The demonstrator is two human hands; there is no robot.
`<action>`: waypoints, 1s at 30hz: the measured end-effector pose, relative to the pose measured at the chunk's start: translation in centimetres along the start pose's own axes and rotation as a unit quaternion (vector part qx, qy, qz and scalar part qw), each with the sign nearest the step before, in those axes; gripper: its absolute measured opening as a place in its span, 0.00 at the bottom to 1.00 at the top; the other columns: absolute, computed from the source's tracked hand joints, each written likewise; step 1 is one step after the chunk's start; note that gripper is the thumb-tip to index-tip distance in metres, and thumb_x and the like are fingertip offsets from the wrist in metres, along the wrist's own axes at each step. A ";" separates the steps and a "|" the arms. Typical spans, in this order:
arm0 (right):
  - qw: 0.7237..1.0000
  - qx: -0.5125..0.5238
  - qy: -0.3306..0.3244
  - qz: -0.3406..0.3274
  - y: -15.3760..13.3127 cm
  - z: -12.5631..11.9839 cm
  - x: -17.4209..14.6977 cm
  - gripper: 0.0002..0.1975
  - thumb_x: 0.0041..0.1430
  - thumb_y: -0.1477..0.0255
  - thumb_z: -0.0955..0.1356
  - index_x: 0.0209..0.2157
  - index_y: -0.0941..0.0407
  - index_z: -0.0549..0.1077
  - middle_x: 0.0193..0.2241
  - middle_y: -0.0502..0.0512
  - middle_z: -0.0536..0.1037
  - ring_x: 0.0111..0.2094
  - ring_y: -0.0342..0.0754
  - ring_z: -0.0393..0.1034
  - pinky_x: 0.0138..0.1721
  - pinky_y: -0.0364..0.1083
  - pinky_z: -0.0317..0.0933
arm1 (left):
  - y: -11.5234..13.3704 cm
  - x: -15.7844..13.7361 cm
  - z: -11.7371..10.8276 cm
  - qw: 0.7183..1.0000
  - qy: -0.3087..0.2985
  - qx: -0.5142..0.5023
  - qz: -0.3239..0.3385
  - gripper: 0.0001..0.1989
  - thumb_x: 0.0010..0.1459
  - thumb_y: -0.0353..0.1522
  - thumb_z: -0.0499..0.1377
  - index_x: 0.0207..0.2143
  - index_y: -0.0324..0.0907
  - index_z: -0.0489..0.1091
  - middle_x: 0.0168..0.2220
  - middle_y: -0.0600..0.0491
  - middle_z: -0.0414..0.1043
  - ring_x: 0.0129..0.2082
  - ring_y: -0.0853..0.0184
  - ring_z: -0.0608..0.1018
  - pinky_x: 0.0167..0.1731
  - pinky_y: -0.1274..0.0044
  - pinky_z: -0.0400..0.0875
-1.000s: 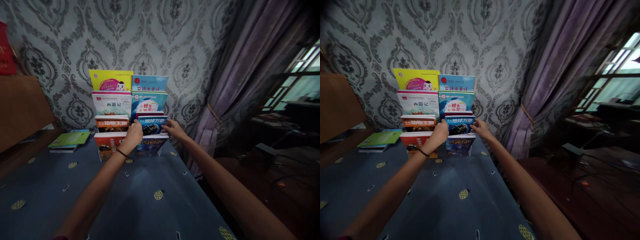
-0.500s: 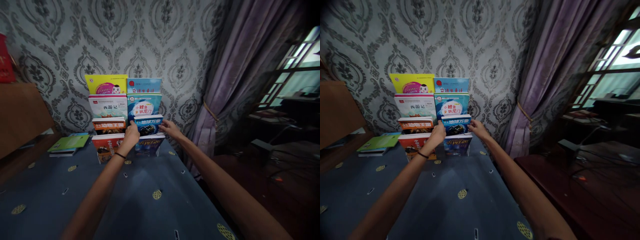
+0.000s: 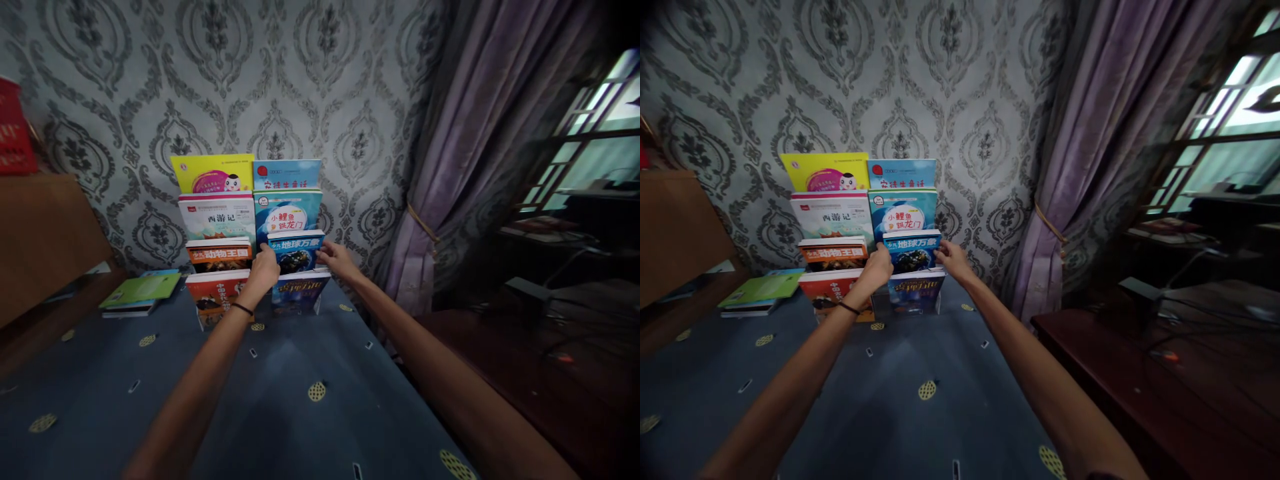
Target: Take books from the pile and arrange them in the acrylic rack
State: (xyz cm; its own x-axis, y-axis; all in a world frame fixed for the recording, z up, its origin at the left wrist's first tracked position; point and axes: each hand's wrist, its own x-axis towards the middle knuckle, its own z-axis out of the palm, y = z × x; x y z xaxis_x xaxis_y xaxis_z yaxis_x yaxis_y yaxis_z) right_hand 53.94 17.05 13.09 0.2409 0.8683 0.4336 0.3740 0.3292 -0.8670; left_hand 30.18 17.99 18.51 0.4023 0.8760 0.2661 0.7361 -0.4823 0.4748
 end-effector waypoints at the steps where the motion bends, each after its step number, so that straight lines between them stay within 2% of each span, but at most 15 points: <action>1: 1.000 -0.002 0.000 0.001 0.0 0.0 0.0 0.15 0.51 0.66 0.72 0.42 0.53 0.76 0.32 0.52 0.81 0.35 0.52 0.77 0.43 0.54 0.76 | 0.0 -0.1 0.0 1.000 0.002 0.004 -0.001 0.21 0.59 0.19 0.50 0.55 0.27 0.56 0.49 0.26 0.75 0.54 0.47 0.78 0.52 0.64 0.70; 9: 1.000 -0.026 -0.004 -0.003 -0.4 -0.4 -0.9 0.14 0.52 0.64 0.71 0.40 0.54 0.76 0.33 0.53 0.81 0.35 0.52 0.77 0.38 0.51 0.75 | 0.2 -1.2 -0.6 1.000 -0.009 0.012 -0.006 0.17 0.62 0.21 0.49 0.53 0.30 0.59 0.48 0.29 0.76 0.52 0.49 0.80 0.48 0.68 0.71; 15: 0.999 -0.051 0.003 -0.018 -1.1 -0.6 -1.6 0.14 0.52 0.64 0.71 0.39 0.56 0.78 0.34 0.55 0.82 0.35 0.53 0.76 0.36 0.50 0.73 | 0.4 -1.8 -1.1 1.000 -0.018 0.008 -0.006 0.13 0.65 0.24 0.49 0.51 0.31 0.62 0.49 0.30 0.77 0.54 0.50 0.78 0.51 0.67 0.70; 19: 0.998 -0.058 0.015 -0.017 -1.3 -0.6 -2.0 0.16 0.53 0.63 0.70 0.42 0.56 0.77 0.32 0.54 0.81 0.33 0.51 0.75 0.33 0.48 0.71 | 0.3 -2.1 -1.0 1.000 -0.009 -0.002 -0.004 0.13 0.68 0.27 0.48 0.52 0.31 0.62 0.49 0.30 0.76 0.54 0.50 0.79 0.51 0.67 0.70; 24: 0.998 -0.041 0.053 0.001 -1.6 -0.4 -3.5 0.23 0.54 0.58 0.71 0.49 0.56 0.73 0.33 0.55 0.80 0.36 0.52 0.76 0.32 0.48 0.71 | -0.3 -2.9 -0.5 1.000 0.012 -0.019 0.017 0.16 0.69 0.28 0.47 0.55 0.30 0.59 0.48 0.31 0.77 0.53 0.51 0.79 0.52 0.66 0.70; 27: 0.997 -0.019 0.067 0.015 -1.7 0.0 -5.4 0.23 0.54 0.51 0.70 0.43 0.55 0.74 0.35 0.57 0.81 0.38 0.53 0.76 0.35 0.49 0.72 | -0.9 -4.6 0.3 0.996 0.057 -0.023 0.062 0.18 0.69 0.31 0.48 0.58 0.30 0.56 0.53 0.31 0.72 0.57 0.52 0.76 0.55 0.65 0.69; 30: 0.999 0.015 0.046 0.004 -1.5 0.7 -7.4 0.25 0.51 0.48 0.72 0.40 0.54 0.75 0.39 0.57 0.81 0.42 0.54 0.76 0.44 0.52 0.71 | -1.1 -6.7 1.1 0.990 0.083 -0.001 0.118 0.18 0.68 0.32 0.50 0.57 0.32 0.57 0.55 0.33 0.69 0.58 0.54 0.74 0.55 0.66 0.70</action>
State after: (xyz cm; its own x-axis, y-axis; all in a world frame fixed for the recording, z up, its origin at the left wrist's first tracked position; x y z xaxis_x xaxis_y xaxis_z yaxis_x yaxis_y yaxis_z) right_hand 51.00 10.36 11.07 0.3254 0.8337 0.4461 0.3449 0.3346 -0.8770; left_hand 27.30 12.65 15.25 0.4685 0.7258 0.5037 0.6303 -0.6741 0.3851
